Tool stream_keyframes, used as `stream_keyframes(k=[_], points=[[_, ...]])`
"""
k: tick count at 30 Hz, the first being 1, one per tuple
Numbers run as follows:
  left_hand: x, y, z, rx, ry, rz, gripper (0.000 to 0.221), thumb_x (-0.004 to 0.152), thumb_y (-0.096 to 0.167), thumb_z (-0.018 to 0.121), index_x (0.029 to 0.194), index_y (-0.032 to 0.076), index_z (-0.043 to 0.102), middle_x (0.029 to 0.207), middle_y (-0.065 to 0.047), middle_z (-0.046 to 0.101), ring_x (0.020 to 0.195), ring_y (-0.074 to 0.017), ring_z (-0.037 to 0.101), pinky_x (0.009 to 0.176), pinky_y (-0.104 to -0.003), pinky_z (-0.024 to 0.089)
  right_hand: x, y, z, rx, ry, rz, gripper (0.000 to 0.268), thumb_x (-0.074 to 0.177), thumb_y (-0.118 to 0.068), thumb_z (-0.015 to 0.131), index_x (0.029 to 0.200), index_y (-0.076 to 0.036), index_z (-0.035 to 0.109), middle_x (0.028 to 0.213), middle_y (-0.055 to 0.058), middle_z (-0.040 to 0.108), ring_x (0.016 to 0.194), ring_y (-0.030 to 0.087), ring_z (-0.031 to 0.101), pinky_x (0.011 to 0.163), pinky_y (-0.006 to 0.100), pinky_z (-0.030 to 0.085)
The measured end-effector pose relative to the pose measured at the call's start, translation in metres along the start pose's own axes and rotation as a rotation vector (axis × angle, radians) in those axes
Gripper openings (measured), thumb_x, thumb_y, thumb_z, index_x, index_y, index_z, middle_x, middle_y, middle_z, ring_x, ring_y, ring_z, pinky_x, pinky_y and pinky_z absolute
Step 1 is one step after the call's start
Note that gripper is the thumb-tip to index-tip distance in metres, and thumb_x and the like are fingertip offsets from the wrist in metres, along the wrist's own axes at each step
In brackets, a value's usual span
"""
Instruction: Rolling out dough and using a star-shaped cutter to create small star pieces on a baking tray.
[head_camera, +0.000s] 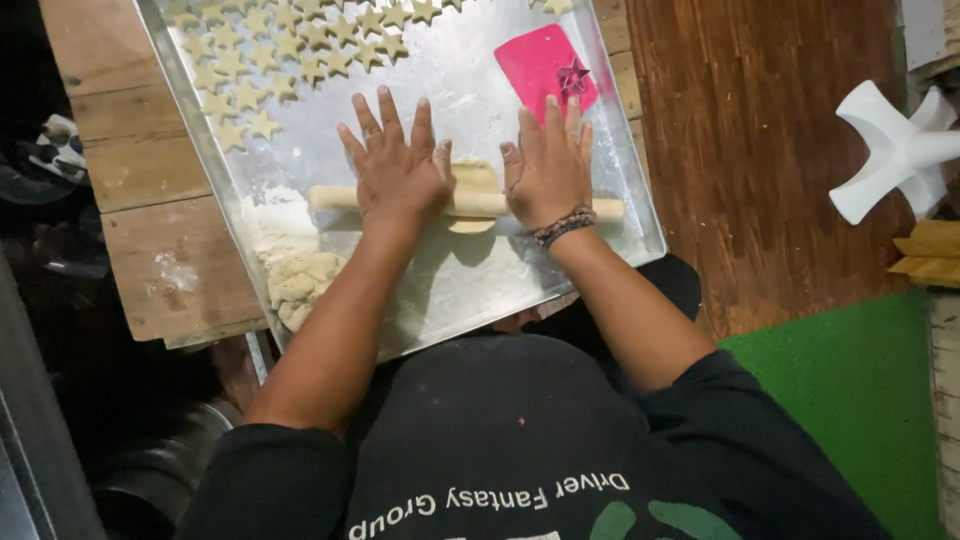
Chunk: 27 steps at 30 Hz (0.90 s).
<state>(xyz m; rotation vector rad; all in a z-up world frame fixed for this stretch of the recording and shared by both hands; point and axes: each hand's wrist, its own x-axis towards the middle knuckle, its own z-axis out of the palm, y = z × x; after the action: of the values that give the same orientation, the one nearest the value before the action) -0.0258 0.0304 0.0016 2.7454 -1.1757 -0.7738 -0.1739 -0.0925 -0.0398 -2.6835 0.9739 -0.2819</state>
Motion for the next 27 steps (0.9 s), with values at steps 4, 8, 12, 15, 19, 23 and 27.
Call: stream_keyframes(k=[4,8,12,15,19,23,27], points=[[-0.009,-0.011,0.031,0.120,0.134,0.075,0.068,0.105,0.054,0.018,0.166,0.026,0.013,0.171,-0.017,-0.007,0.154,-0.0430,-0.016,0.121,-0.064,-0.011,-0.019,-0.012,-0.010,-0.031,-0.096,0.016,0.056,0.104,-0.039,0.036,0.149,-0.008,0.047,0.159,0.030,0.032,0.150,0.050,0.016,0.120,0.065,0.009],[-0.021,-0.033,0.090,0.145,0.494,0.224,0.067,0.104,0.052,0.044,0.165,0.024,0.039,0.172,-0.021,0.002,0.156,-0.0484,-0.005,0.121,-0.073,-0.003,-0.054,-0.013,0.001,-0.144,-0.109,0.008,0.065,0.103,-0.048,0.037,0.159,-0.015,0.036,0.161,0.030,0.031,0.150,0.054,0.016,0.120,0.066,0.006],[-0.029,-0.030,0.082,0.100,0.439,0.236,0.069,0.105,0.051,0.041,0.166,0.023,0.030,0.171,-0.023,0.000,0.155,-0.0505,-0.005,0.119,-0.076,-0.005,-0.060,-0.005,0.013,-0.142,-0.071,-0.044,0.067,0.102,-0.048,0.042,0.160,-0.018,0.031,0.162,0.031,0.029,0.150,0.057,0.016,0.118,0.070,0.008],[-0.021,-0.016,0.053,0.179,0.128,0.061,0.071,0.101,0.059,0.025,0.166,0.030,0.015,0.171,-0.016,-0.014,0.153,-0.0423,-0.022,0.118,-0.068,-0.016,-0.045,-0.008,0.006,-0.131,-0.117,0.023,0.067,0.103,-0.048,0.039,0.162,-0.018,0.028,0.165,0.031,0.021,0.152,0.053,0.010,0.121,0.066,0.004],[-0.013,-0.004,0.012,0.080,0.080,0.057,0.069,0.105,0.056,0.017,0.167,0.028,0.008,0.170,-0.015,-0.014,0.153,-0.0394,-0.022,0.120,-0.063,-0.015,-0.016,-0.006,-0.003,-0.084,-0.080,0.044,0.064,0.105,-0.051,0.026,0.156,-0.013,0.038,0.163,0.030,0.024,0.151,0.052,0.011,0.120,0.066,0.007],[0.001,0.005,-0.005,0.050,0.039,0.014,0.067,0.105,0.051,0.016,0.167,0.025,0.007,0.171,-0.018,-0.010,0.152,-0.0424,-0.020,0.120,-0.063,-0.015,0.011,-0.007,-0.012,-0.052,-0.050,0.090,0.058,0.107,-0.045,0.029,0.147,-0.008,0.048,0.160,0.032,0.027,0.149,0.051,0.011,0.121,0.064,0.008],[0.002,0.000,0.005,0.030,0.106,0.020,0.066,0.106,0.049,0.019,0.167,0.023,0.012,0.171,-0.019,-0.007,0.151,-0.0435,-0.019,0.121,-0.063,-0.014,0.009,-0.002,-0.006,-0.047,0.014,0.040,0.052,0.107,-0.039,0.034,0.145,-0.007,0.050,0.159,0.032,0.030,0.149,0.052,0.017,0.121,0.065,0.011]])
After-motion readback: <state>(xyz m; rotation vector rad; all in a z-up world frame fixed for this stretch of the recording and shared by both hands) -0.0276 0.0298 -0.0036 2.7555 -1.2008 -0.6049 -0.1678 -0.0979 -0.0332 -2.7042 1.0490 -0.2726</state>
